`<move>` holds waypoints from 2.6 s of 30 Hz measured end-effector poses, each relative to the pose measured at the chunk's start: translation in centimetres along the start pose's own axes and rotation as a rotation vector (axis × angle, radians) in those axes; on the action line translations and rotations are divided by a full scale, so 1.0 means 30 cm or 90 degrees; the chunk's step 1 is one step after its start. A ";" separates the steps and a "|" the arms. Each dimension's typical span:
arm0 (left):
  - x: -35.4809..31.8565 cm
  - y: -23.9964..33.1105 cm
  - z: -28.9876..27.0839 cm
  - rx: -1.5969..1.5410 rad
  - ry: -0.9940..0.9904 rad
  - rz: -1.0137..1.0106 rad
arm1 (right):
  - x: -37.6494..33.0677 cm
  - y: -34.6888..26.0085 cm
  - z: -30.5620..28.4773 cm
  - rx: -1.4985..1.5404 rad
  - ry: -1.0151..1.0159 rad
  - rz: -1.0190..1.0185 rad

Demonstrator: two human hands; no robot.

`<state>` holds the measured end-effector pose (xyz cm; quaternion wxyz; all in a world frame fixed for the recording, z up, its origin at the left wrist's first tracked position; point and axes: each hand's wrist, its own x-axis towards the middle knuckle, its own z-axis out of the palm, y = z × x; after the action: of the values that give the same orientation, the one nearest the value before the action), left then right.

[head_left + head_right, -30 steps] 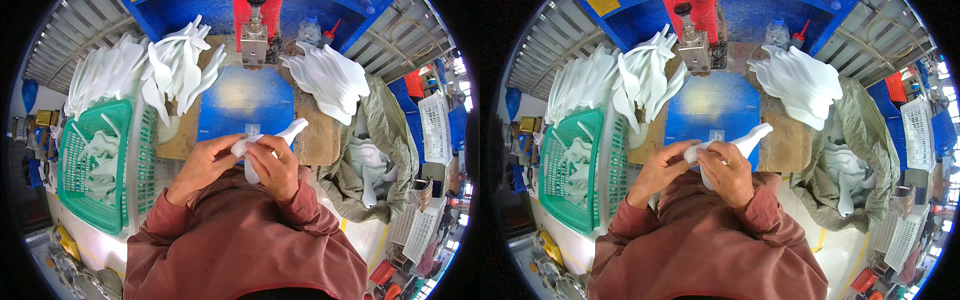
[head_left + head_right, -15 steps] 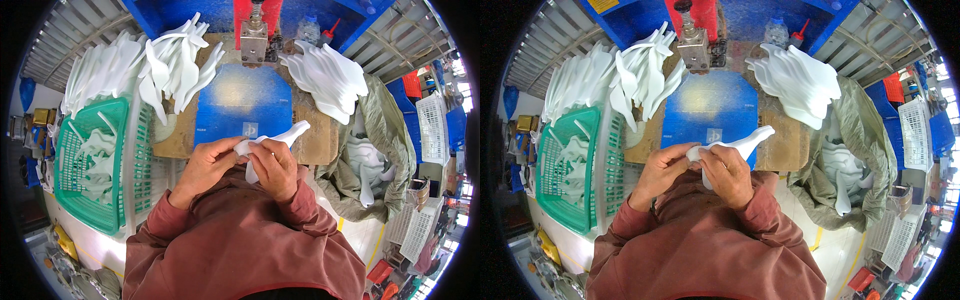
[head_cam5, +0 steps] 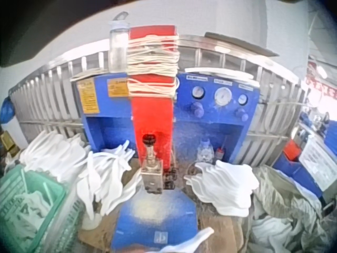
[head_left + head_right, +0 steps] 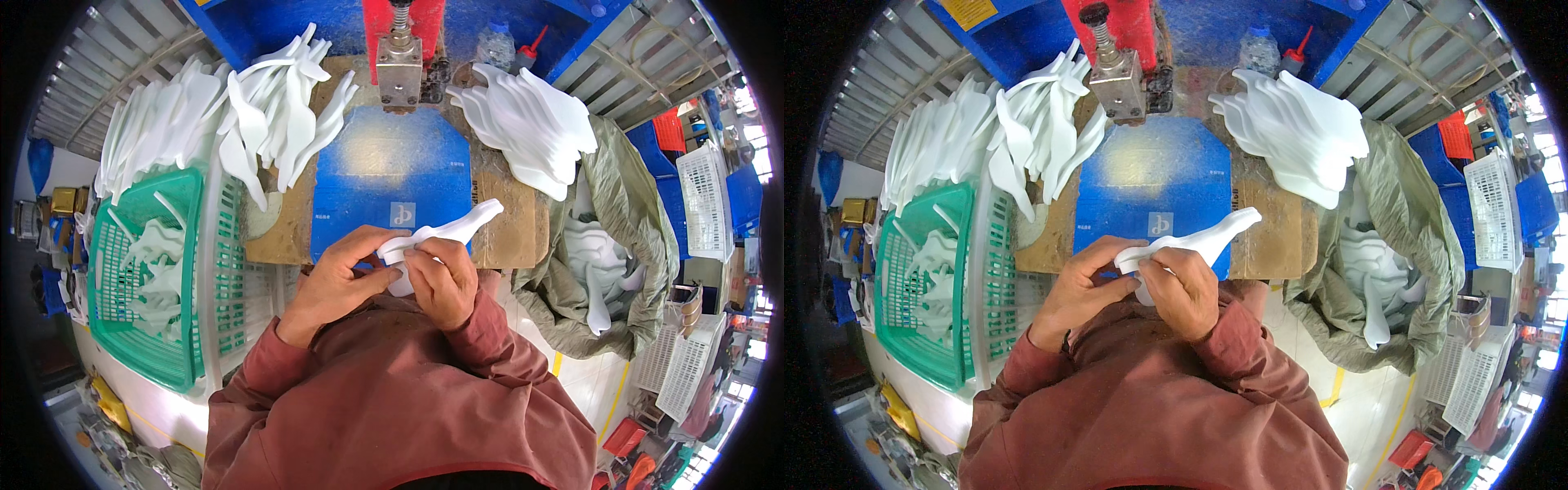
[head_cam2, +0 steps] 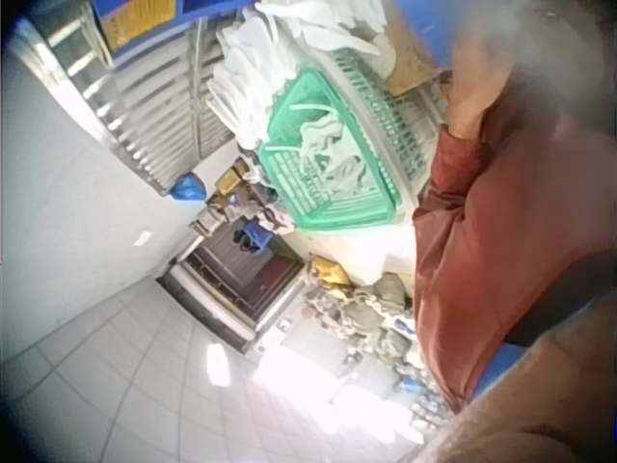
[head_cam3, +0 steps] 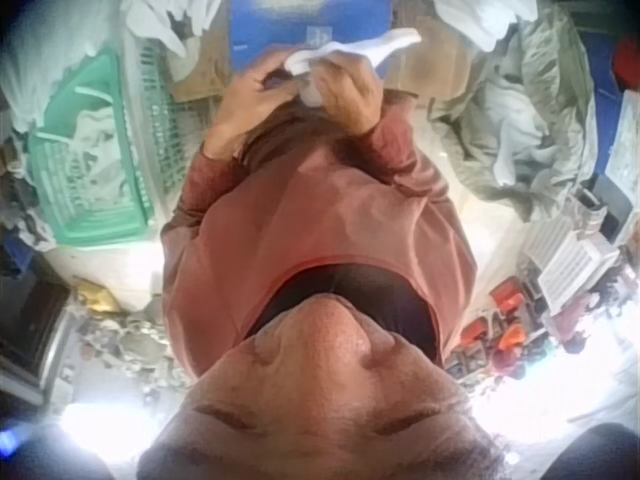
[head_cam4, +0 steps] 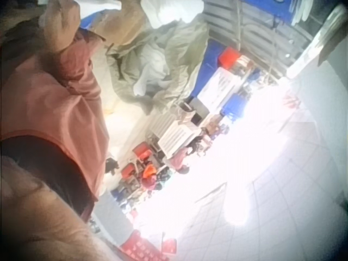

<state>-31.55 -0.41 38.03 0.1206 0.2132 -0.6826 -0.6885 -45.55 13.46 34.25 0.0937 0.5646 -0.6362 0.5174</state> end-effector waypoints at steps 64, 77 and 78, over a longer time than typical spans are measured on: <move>0.042 -0.179 0.171 -0.092 0.150 0.014 | -0.156 0.043 0.022 0.685 0.148 0.690; 0.052 -0.214 0.206 0.049 0.211 0.112 | -0.164 0.039 0.063 0.701 0.224 0.668; 0.050 -0.214 0.207 0.073 0.219 0.127 | -0.161 0.034 0.066 0.678 0.217 0.660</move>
<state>-34.91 4.67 31.34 0.2905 0.2652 -0.7080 -0.5866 -43.81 14.76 29.40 -0.3497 0.0746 -0.4611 0.8121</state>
